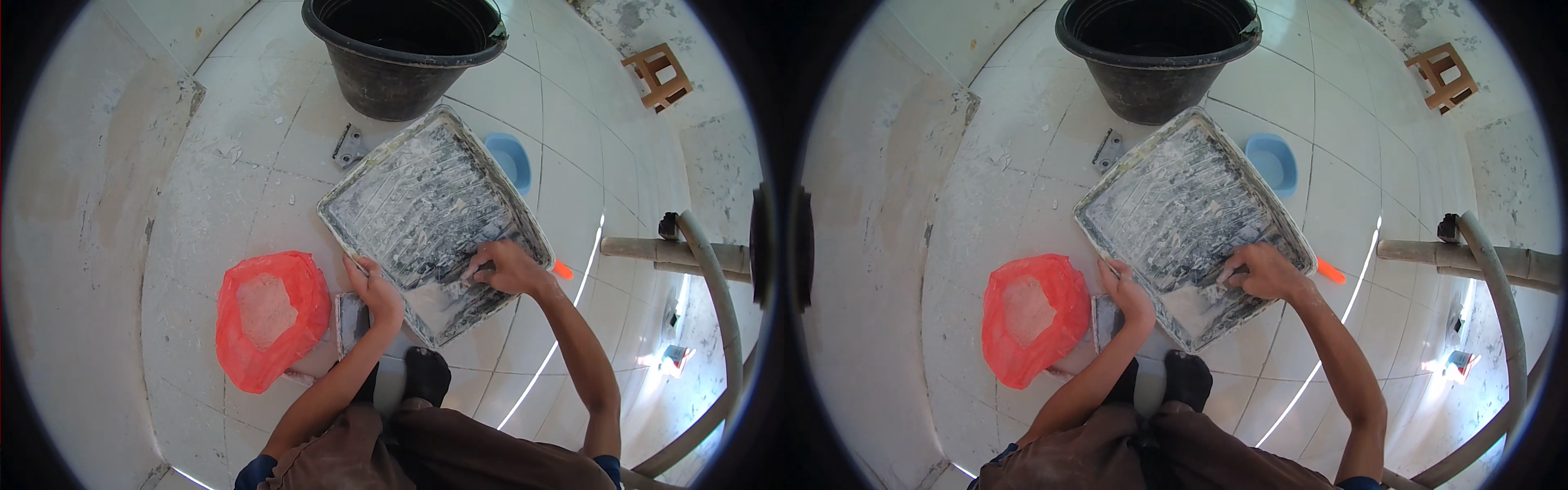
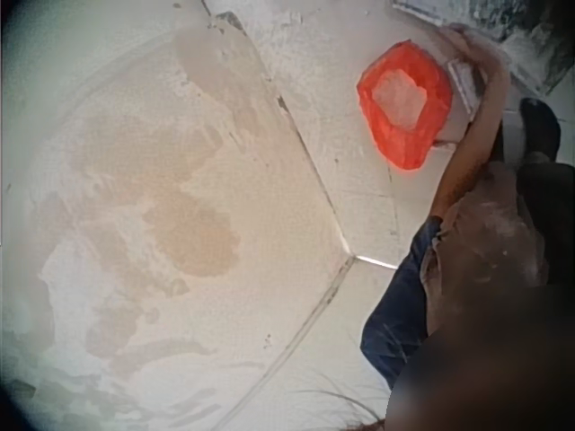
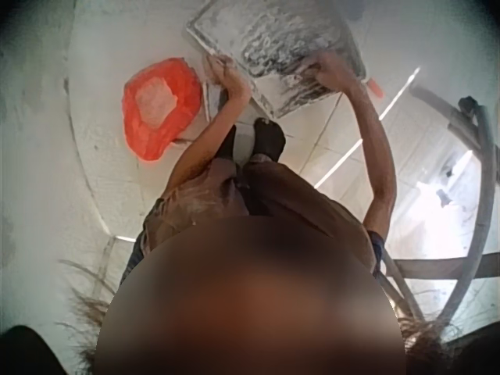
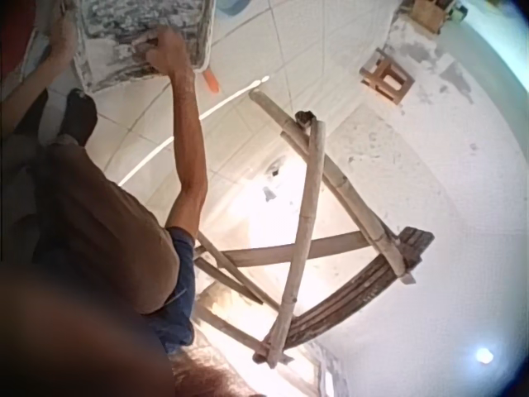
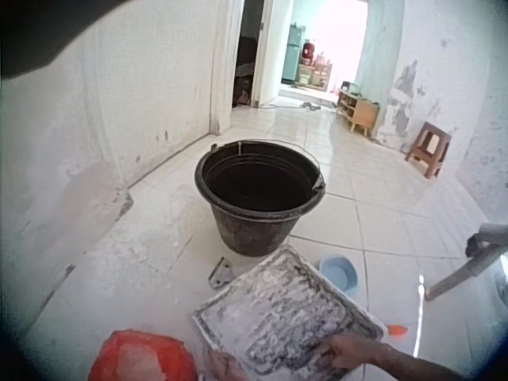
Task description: Apply plaster or filler to a wall using a spatula and trowel.
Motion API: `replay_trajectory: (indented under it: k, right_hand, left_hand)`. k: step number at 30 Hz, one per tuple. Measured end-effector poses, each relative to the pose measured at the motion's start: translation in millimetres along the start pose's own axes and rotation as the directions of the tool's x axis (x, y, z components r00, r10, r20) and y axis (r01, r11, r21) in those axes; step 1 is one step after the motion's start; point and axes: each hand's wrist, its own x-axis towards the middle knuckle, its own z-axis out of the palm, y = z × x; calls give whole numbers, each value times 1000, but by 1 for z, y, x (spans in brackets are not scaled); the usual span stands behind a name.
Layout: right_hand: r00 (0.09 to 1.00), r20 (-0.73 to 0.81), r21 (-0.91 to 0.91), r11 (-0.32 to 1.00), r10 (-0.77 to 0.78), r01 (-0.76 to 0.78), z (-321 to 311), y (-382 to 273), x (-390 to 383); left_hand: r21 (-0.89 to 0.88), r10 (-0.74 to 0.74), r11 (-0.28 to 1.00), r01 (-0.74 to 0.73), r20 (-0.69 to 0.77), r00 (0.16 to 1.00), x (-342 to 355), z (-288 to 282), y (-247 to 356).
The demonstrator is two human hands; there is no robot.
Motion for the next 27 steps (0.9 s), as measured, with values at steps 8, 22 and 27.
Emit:
replay_trajectory:
  k: [8,22,27]
  right_hand:
    - [998,-62,50,999,19,-16,-9,-2,-4]
    - [1000,-15,1,1000,-5,5,-6,6,-5]
    - [999,-44,-79,997,0,-3,-4,0,-14]
  left_hand:
    - [37,25,999,-26,28,999,1,-2,-4]
    - [-15,28,1000,-28,12,1000,5,-2,-8]
    - [-9,75,997,-76,-108,991,1,8,-6]
